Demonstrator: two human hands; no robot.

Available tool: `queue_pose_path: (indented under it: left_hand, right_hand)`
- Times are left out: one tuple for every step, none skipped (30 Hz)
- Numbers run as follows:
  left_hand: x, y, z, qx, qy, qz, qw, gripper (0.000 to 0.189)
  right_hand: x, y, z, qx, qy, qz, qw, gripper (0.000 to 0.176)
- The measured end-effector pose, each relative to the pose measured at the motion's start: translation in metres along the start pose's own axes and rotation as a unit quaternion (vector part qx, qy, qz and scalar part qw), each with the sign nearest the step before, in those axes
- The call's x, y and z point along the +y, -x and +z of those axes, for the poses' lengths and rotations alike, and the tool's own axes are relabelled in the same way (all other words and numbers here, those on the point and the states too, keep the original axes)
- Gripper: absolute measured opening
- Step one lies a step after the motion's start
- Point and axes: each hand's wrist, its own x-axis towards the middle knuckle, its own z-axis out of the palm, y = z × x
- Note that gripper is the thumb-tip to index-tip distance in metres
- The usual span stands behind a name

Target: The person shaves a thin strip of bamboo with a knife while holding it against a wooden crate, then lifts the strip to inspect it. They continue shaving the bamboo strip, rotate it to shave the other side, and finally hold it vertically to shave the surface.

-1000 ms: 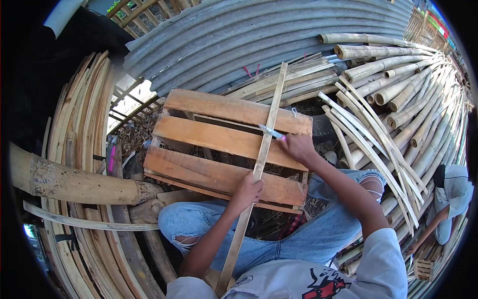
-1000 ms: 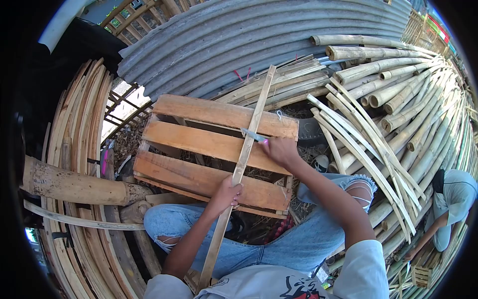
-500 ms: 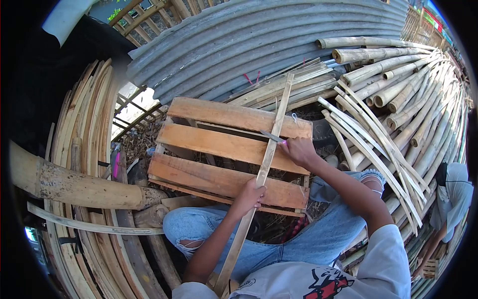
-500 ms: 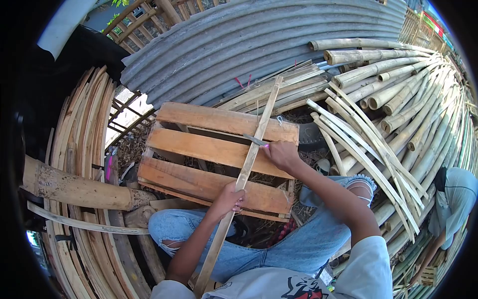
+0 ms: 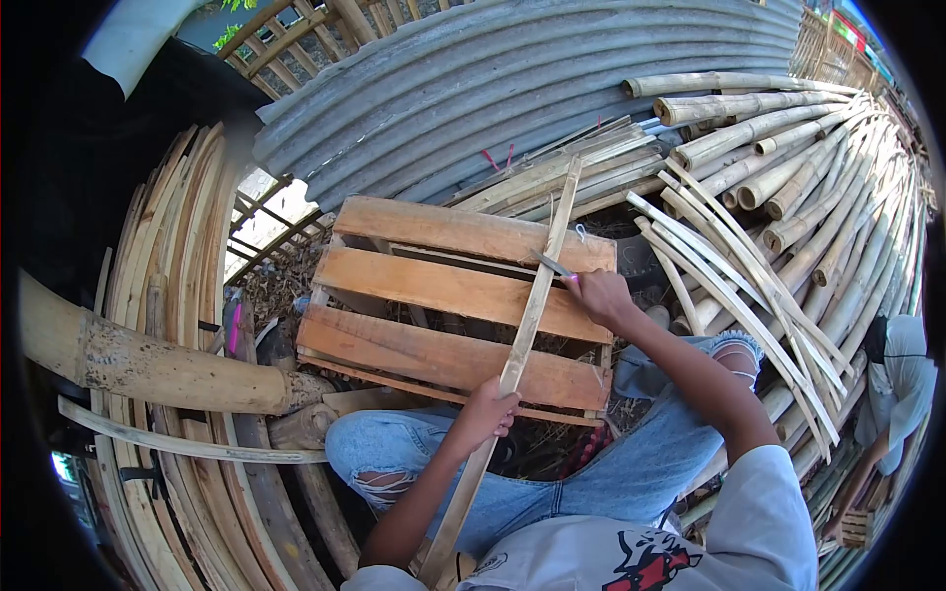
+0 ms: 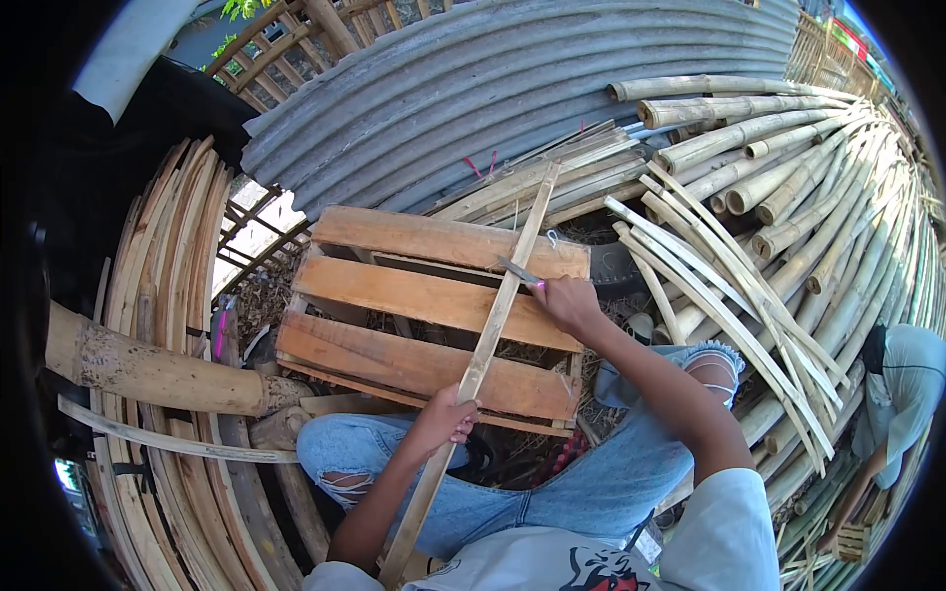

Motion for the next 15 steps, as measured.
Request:
queue_pose_path:
  left_hand:
    - [-0.004,0.003,-0.001,0.002,0.006,-0.018,1.000,0.008]
    - [-0.007,0.006,0.000,0.002,0.007,-0.017,1.000,0.008]
    - [-0.010,0.013,0.001,0.007,0.013,-0.016,1.000,0.009]
    - [-0.014,0.022,0.002,0.012,0.016,-0.016,1.000,0.009]
    - [-0.018,0.033,0.006,-0.005,0.039,-0.040,0.998,0.009]
    - [-0.021,0.044,0.007,-0.016,0.037,-0.047,0.998,0.009]
    - [-0.026,0.055,0.005,-0.025,0.035,-0.059,0.997,0.010]
    - [-0.031,0.062,0.001,-0.022,0.032,-0.061,0.997,0.010]
    - [-0.033,0.065,-0.003,-0.022,0.039,-0.063,0.997,0.010]
    - [-0.035,0.066,-0.006,-0.021,0.050,-0.063,0.997,0.010]
    - [-0.037,0.065,-0.007,-0.016,0.055,-0.059,0.997,0.010]
    - [-0.039,0.063,-0.008,-0.010,0.077,-0.048,0.996,0.010]
    - [-0.041,0.064,-0.009,-0.004,0.098,-0.039,0.994,0.010]
    - [-0.043,0.064,-0.010,-0.002,0.101,-0.038,0.994,0.010]
    - [-0.043,0.062,-0.010,0.009,0.099,-0.035,0.994,0.010]
  right_hand:
    - [-0.003,0.006,0.007,-0.002,0.037,-0.046,0.998,0.055]
    - [0.005,0.003,0.004,0.002,0.054,-0.030,0.998,0.055]
    - [0.015,-0.003,-0.005,0.002,0.070,-0.015,0.997,0.055]
    - [0.039,-0.020,0.000,0.023,0.071,0.025,0.997,0.055]
    - [0.057,-0.027,-0.010,0.040,0.072,0.092,0.992,0.054]
    - [0.072,-0.031,-0.015,0.031,0.081,0.102,0.991,0.054]
    - [0.077,-0.031,-0.015,0.018,0.087,0.112,0.990,0.055]
    - [0.075,-0.030,-0.007,0.018,0.083,0.112,0.990,0.055]
    - [0.068,-0.030,0.000,0.043,0.057,0.111,0.991,0.055]
    - [0.063,-0.033,0.003,0.067,0.034,0.106,0.992,0.056]
    - [0.060,-0.034,0.005,0.067,0.036,0.098,0.992,0.056]
    - [0.053,-0.032,0.000,0.061,0.019,0.128,0.990,0.057]
    - [0.045,-0.028,-0.006,0.054,0.001,0.160,0.986,0.057]
    - [0.040,-0.026,-0.016,0.032,-0.013,0.174,0.984,0.057]
    - [0.044,-0.025,-0.015,0.033,-0.011,0.173,0.984,0.057]
